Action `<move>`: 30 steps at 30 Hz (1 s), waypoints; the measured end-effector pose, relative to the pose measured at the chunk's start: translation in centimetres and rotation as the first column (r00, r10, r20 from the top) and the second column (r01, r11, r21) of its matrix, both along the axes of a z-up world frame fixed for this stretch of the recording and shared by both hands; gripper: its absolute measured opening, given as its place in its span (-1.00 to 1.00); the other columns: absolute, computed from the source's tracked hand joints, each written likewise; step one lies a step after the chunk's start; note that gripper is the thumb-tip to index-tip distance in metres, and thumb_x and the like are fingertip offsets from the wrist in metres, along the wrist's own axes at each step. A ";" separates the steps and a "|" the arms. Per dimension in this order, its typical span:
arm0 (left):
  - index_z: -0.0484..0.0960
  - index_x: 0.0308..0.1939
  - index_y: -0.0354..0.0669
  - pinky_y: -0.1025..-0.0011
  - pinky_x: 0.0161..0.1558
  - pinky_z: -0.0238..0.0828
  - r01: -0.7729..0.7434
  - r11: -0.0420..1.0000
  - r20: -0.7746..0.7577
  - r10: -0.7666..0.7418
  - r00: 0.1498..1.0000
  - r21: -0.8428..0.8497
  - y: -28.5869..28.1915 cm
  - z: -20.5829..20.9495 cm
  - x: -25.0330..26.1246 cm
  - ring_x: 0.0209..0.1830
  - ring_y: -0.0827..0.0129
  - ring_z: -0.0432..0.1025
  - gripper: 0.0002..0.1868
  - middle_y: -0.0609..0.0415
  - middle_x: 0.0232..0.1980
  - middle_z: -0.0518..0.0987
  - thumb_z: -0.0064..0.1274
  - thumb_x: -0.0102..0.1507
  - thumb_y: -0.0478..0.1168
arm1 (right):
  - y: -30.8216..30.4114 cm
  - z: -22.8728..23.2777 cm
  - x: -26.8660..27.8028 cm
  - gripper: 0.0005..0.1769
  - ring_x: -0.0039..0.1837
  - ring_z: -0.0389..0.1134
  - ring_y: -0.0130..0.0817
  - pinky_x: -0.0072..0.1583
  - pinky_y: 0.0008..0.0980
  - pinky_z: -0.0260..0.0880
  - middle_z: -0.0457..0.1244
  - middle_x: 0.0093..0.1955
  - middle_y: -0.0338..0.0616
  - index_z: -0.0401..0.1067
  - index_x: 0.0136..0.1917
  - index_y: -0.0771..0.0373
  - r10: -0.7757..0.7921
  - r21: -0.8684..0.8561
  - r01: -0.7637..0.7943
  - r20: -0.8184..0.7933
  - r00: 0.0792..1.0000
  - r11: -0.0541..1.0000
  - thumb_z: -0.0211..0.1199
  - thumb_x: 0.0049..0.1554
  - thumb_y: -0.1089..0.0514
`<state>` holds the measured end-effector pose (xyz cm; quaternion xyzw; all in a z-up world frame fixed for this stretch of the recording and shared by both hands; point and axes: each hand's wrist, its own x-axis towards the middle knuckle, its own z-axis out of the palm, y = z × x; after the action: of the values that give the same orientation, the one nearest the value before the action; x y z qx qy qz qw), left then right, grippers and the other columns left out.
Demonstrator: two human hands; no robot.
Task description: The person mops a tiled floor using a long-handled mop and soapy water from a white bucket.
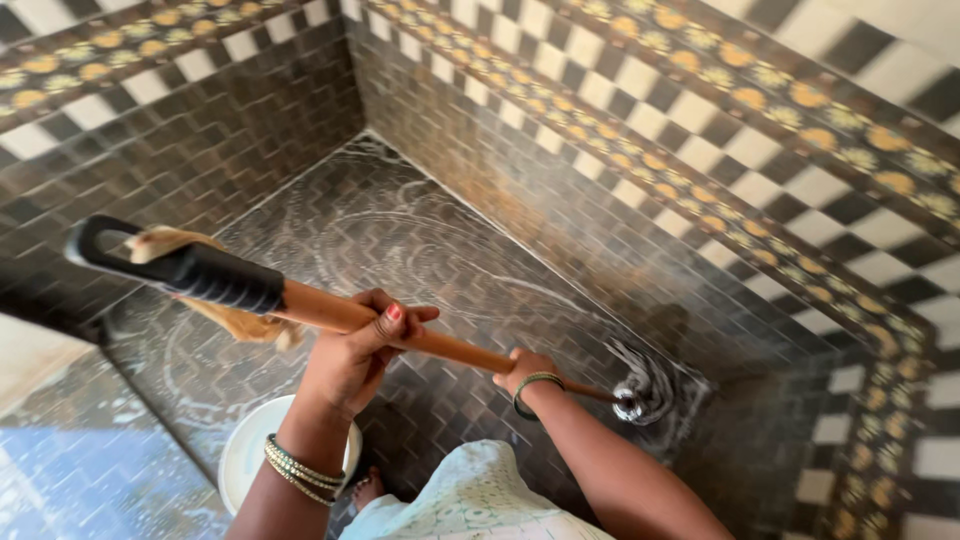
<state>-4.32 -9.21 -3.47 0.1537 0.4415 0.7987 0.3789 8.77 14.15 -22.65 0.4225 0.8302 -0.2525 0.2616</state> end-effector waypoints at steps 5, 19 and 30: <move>0.52 -0.37 -0.22 0.19 0.06 0.43 -0.171 0.983 -0.064 0.175 0.982 0.075 -7.6 1.6 -5.7 0.16 0.03 0.55 -0.80 0.03 -0.32 0.57 0.19 0.29 -0.27 | -6.1 3.0 -12.0 -0.46 0.35 0.30 -0.06 0.34 -0.06 0.32 0.36 0.21 -0.11 0.49 0.18 0.02 0.188 0.103 -0.176 -0.116 0.975 0.979 0.45 0.03 -0.24; 0.58 -0.27 -0.28 0.00 0.54 0.28 -0.558 0.823 -0.579 0.506 0.639 0.102 -23.5 6.4 -10.0 0.24 0.06 0.50 -0.82 -0.10 -0.16 0.62 0.17 0.39 -0.25 | -26.7 9.4 -34.7 -0.69 0.01 0.50 -0.17 0.02 -0.13 0.49 0.40 -0.09 -0.13 0.38 0.08 -0.04 0.318 -0.252 -0.477 -0.481 0.817 0.842 0.22 0.14 -0.17; 0.52 -0.19 -0.32 -0.01 0.39 0.51 -0.627 0.770 -0.453 0.603 0.657 0.116 -19.4 10.1 -7.4 0.07 -0.03 0.59 -0.85 -0.20 -0.24 0.63 -0.04 0.51 -0.41 | -21.0 10.3 -26.4 -0.58 0.16 0.42 -0.15 0.15 -0.07 0.40 0.40 0.11 -0.21 0.34 0.26 -0.11 0.399 -0.160 -0.533 -0.498 0.770 0.831 0.20 0.16 -0.16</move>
<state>-11.75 -28.62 6.62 0.1721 0.5644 0.8069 -0.0272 -17.59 -6.81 -12.37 0.0881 0.8998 -0.3879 0.1792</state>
